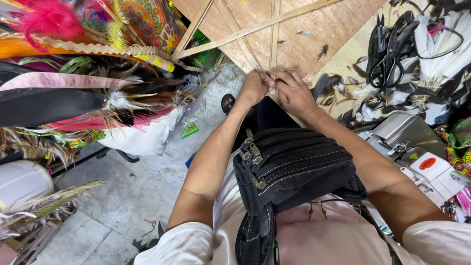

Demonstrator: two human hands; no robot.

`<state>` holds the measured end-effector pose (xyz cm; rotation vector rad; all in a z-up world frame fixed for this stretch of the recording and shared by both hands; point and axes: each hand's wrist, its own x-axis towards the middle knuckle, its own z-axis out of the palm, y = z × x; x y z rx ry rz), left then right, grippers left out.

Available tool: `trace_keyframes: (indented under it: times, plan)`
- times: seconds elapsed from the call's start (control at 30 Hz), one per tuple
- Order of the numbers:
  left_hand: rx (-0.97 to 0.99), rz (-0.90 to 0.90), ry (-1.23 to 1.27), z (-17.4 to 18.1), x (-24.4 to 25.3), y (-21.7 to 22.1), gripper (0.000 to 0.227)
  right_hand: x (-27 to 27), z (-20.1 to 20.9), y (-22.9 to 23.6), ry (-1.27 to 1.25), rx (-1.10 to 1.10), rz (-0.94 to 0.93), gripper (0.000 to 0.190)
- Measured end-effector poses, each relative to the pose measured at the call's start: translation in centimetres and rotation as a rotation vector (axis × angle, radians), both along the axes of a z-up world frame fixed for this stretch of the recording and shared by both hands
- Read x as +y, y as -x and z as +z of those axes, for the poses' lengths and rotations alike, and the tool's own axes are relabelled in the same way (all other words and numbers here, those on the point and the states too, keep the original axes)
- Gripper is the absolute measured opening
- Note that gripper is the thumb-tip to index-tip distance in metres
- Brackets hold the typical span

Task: Assembling a star-shaped wooden frame by tying the intersections of wooden strips with string.

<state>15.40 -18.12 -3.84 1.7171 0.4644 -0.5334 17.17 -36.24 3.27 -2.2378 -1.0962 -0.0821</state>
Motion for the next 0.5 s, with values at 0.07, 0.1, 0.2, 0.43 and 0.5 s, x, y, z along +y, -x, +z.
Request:
trace_keyframes:
  times: [0.07,0.1,0.2,0.43,0.5]
  plan:
    - [0.007,-0.017,-0.008,-0.7,0.2,-0.4,0.011,-0.5,-1.3,-0.2,0.018,-0.014,0.011,0.009]
    - [0.010,-0.033,-0.015,-1.0,0.3,-0.6,0.011,-0.8,-1.9,-0.3,0.038,-0.033,0.024,0.010]
    - [0.028,0.035,0.037,-0.8,-0.3,-0.1,0.011,-1.6,-5.0,-0.6,-0.029,0.068,0.008,0.010]
    - [-0.215,0.134,-0.079,5.6,-1.6,3.4,0.019,-1.0,-3.2,-0.6,-0.137,0.591,-0.162,0.008]
    - [-0.454,0.053,-0.170,6.5,-1.2,4.3,0.019,-0.6,-1.9,-0.3,-0.067,0.873,-0.261,0.003]
